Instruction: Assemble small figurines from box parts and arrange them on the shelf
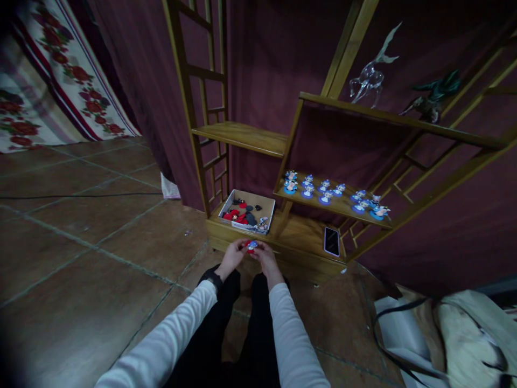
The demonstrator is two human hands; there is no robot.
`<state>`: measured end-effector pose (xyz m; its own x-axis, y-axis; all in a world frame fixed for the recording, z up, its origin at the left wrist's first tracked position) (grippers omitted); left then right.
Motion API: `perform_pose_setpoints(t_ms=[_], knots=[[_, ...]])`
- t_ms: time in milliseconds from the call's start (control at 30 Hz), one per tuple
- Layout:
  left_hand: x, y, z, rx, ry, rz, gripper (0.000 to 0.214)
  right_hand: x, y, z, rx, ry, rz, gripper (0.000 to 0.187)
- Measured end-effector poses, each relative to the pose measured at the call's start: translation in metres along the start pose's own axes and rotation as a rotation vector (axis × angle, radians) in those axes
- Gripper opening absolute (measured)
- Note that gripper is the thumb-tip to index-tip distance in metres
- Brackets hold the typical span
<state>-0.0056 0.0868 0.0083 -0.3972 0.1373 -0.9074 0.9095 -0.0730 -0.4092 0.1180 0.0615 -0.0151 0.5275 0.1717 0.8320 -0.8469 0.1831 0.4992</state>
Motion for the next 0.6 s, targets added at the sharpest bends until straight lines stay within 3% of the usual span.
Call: perform_pose_setpoints(t_ms=[133,267,600], knots=[[-0.029,-0.003,0.015,-0.005,0.208,-0.277,0.034,0.002,-0.004,0.0,-0.024,-0.026,-0.012,0.036],[-0.048,-0.005,0.029,0.004,0.257,-0.531,0.039,0.002,-0.006,-0.002,0.002,-0.052,-0.022,0.038],[-0.063,-0.001,0.041,0.061,0.386,-0.78,0.05,0.006,-0.006,-0.001,0.012,-0.06,0.003,0.034]])
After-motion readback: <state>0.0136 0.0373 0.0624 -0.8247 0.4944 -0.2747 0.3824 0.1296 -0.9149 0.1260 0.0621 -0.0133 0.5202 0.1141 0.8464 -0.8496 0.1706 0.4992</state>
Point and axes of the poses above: each hand's wrist, its own z-axis away from the middle knuckle, its own y-axis out of the palm, x = y × z, the point moved 8 cm from there along -z, towards the middle knuckle, and after that the axes turned 8 degrees about -z, right-handed, at the moved point
